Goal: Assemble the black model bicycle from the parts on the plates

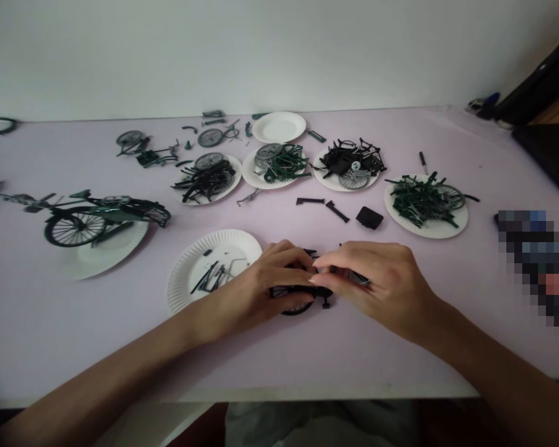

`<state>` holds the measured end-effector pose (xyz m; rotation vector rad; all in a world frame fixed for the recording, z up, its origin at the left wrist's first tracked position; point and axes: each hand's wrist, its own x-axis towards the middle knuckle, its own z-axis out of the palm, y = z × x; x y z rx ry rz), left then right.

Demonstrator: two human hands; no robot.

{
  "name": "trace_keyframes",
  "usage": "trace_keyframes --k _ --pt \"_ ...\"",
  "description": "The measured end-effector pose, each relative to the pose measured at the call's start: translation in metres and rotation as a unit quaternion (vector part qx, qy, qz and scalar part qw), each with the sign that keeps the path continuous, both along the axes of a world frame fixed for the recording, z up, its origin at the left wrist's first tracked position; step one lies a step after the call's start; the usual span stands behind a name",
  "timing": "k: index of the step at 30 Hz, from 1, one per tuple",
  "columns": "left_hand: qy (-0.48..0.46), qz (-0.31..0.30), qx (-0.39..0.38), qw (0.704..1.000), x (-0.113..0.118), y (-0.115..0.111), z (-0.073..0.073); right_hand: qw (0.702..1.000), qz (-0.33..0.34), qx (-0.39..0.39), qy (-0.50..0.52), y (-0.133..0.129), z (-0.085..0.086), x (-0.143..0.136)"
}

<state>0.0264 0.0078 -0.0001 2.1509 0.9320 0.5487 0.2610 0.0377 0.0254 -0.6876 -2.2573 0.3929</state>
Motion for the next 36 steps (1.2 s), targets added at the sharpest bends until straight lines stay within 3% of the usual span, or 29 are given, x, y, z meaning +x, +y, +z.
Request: trace_keyframes --k 11,20,27,36 --pt "0.020 0.000 0.007 1.000 0.0002 0.0006 0.0009 1.000 -0.009 -0.018 -0.023 -0.0002 0.0025 -0.0022" --pt "0.013 0.003 0.004 1.000 0.0009 0.0009 0.0013 0.999 -0.024 0.031 -0.019 -0.0003 -0.0001 -0.0016" --pt "0.019 0.004 0.011 1.000 0.0008 0.0012 0.0003 0.989 0.065 -0.127 -0.047 0.0042 0.0042 0.0065" --pt "0.029 0.000 0.020 0.999 0.0005 0.0008 0.0002 0.995 -0.037 -0.093 -0.011 0.0002 0.0004 -0.0025"
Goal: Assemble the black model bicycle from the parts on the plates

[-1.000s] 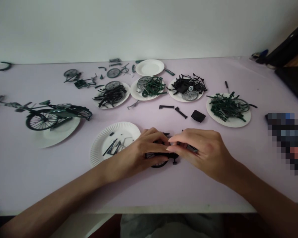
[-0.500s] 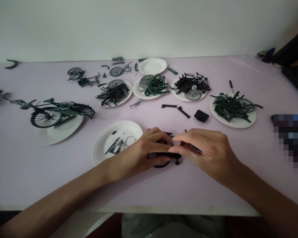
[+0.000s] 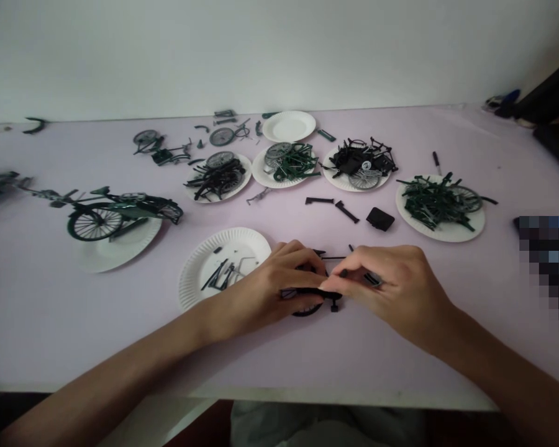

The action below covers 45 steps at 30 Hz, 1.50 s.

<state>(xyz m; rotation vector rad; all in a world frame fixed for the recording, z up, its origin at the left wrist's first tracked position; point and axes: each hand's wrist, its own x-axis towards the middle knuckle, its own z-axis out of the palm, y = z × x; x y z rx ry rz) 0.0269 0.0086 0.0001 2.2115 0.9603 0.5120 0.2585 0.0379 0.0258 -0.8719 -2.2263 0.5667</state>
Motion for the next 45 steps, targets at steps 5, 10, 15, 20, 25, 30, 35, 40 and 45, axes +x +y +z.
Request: trace_keyframes --k 5,10,15,20,25,30,35,40,45 --pt "0.003 -0.009 0.020 1.000 0.001 0.000 -0.001 1.000 0.004 0.007 0.022 0.000 -0.003 0.004" --pt "-0.057 -0.006 -0.007 0.998 -0.004 0.000 0.010 0.994 -0.089 0.018 0.060 -0.002 0.010 0.019" --pt "-0.091 0.056 -0.203 0.973 -0.014 0.001 0.024 0.988 -0.133 -0.059 0.048 0.008 0.017 0.032" --pt "-0.028 0.032 -0.085 0.995 -0.010 -0.001 0.019 0.992 -0.051 -0.101 -0.063 0.016 0.007 0.026" --pt "0.034 -0.060 0.023 0.997 -0.002 -0.014 0.026 0.989 0.004 -0.082 -0.125 0.010 0.004 0.022" --pt "0.098 -0.076 0.051 0.991 0.008 -0.027 0.026 0.984 0.033 -0.002 -0.176 0.009 0.004 0.023" --pt "0.116 -0.079 0.095 0.986 0.022 -0.035 0.012 0.981 0.087 -0.009 -0.176 0.012 0.002 0.020" --pt "0.074 -0.073 0.042 0.994 0.018 -0.032 0.011 0.977 0.125 -0.059 -0.160 0.011 0.002 0.020" --pt "-0.133 -0.025 -0.182 0.974 -0.001 -0.017 0.022 0.975 0.111 -0.090 -0.171 0.009 0.001 0.026"
